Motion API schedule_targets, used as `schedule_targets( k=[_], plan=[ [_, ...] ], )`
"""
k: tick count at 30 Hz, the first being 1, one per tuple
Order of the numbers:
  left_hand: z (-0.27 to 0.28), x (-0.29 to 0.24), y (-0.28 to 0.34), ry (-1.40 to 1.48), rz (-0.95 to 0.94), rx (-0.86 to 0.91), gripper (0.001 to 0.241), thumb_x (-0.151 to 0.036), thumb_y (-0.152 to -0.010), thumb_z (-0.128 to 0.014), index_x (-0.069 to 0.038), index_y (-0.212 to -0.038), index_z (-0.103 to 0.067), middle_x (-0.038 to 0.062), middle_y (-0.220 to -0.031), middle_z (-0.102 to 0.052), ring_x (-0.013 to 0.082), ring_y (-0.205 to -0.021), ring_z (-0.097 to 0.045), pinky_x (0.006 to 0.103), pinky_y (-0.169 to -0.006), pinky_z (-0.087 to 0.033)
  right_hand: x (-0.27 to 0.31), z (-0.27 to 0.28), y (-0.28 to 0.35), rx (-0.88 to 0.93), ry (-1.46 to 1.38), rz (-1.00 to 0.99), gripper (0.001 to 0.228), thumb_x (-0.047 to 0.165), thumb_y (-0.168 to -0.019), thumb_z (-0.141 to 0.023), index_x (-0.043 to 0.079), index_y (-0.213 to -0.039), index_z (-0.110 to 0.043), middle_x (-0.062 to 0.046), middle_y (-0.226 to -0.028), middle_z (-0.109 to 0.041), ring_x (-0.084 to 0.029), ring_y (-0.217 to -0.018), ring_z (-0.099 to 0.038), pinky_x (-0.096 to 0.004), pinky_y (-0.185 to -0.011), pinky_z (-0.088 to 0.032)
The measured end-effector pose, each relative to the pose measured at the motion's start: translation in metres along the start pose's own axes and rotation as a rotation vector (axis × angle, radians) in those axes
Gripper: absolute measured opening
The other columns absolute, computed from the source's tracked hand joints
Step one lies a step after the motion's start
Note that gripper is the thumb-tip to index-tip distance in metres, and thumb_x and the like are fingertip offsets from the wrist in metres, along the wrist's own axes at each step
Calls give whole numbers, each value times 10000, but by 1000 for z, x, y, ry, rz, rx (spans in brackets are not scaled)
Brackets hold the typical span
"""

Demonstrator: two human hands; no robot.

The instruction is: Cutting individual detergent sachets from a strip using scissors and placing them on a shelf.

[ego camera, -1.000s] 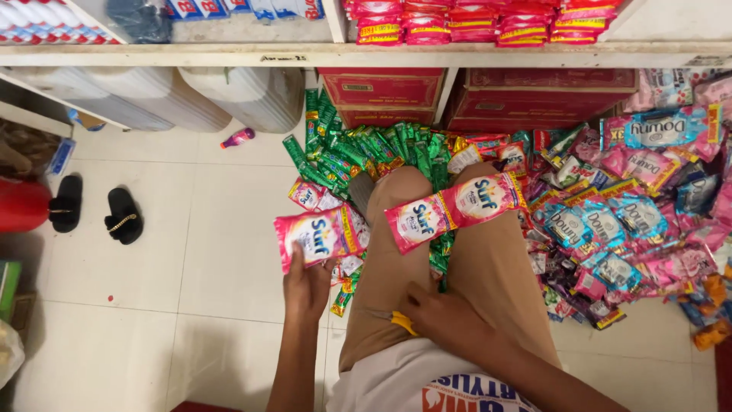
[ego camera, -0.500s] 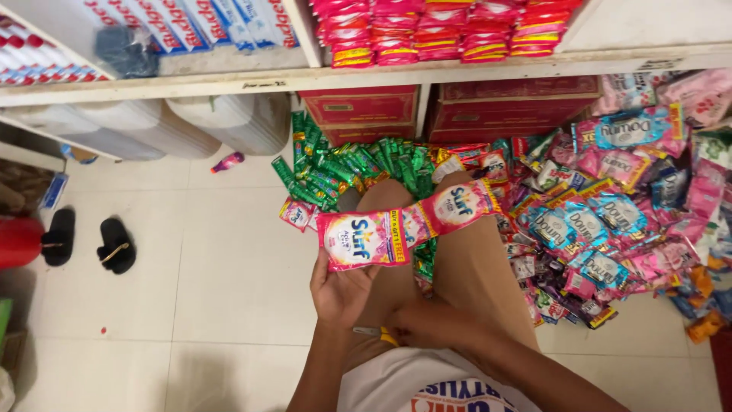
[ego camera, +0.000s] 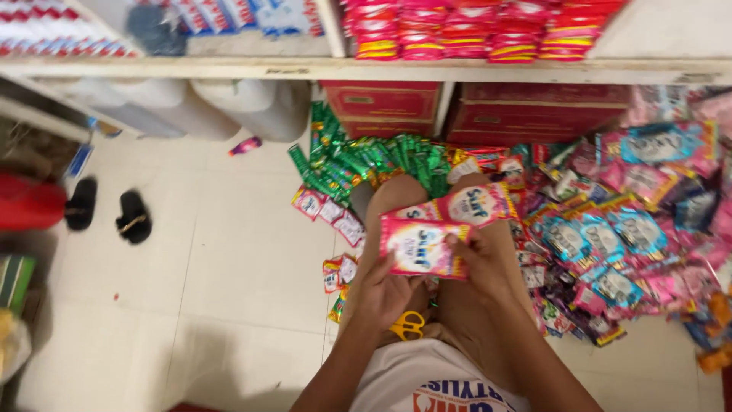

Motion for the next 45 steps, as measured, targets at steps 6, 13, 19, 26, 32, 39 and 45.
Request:
schedule_targets(
  k=[6,13,19,26,32,39,45],
  plan=[
    [13,-10,6,-170,-4,25,535,-98,-970,-619,-73,-1486,-477,87,-1411,-624,234,-1282,-618,474,-1090,-500,34,27,4,62,562,209,177,179,-969,-746,18,-1043,-760,-11,-916,-702,-90,-829,-612,-292,-751,-518],
    [-11,-16,5,-869,41,149,420,-138,-962,-742,-4,-1348,-645,72,-1250,-695,142,-1141,-656,317,-1007,-537,98,-8,21,407,740,137,237,167,-879,-750,27,-1070,-769,29,-915,-751,-35,-834,-623,-253,-739,-527],
    [-2,0,-10,-1016,-80,201,330,-255,-1055,-686,14,-1247,-697,17,-1069,-718,66,-1009,-629,267,-888,-528,106,1,6,261,824,61,179,146,-917,-717,12,-1026,-762,78,-780,-657,-22,-718,-511,-244,-610,-440],
    [-26,-5,-8,-1467,-103,314,364,-353,-1009,-674,-4,-1112,-687,40,-913,-678,103,-864,-628,280,-768,-518,97,2,7,434,820,53,170,127,-887,-747,18,-1015,-766,62,-764,-632,-23,-704,-506,-234,-586,-428],
    [-9,15,-23,-1244,-89,194,358,-356,-1063,-617,-11,-1110,-701,17,-901,-696,80,-849,-632,286,-751,-529,86,30,-4,178,656,36,187,117,-999,-688,11,-1139,-754,7,-904,-658,-64,-777,-519,-251,-649,-406],
    [5,26,-45,-499,-52,-22,319,-206,-1014,-695,-18,-1268,-652,38,-1138,-722,127,-1017,-683,313,-904,-575,52,29,5,152,295,-123,229,147,-845,-696,75,-1063,-683,38,-958,-701,-63,-864,-657,-251,-764,-549],
    [7,26,-48,-561,-162,97,398,-42,-965,-718,-1,-1343,-601,70,-1205,-713,157,-1078,-698,352,-951,-591,7,75,-10,102,439,54,134,117,-1021,-751,-8,-1032,-704,3,-855,-635,-98,-758,-555,-287,-648,-440]
  ],
)
Point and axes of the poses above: each hand's wrist, its own y-axis away from the middle knuckle, its own z-axis out of the back of the hand, x = y × z, the point moved 2 cm from there along -y, towards the middle knuckle
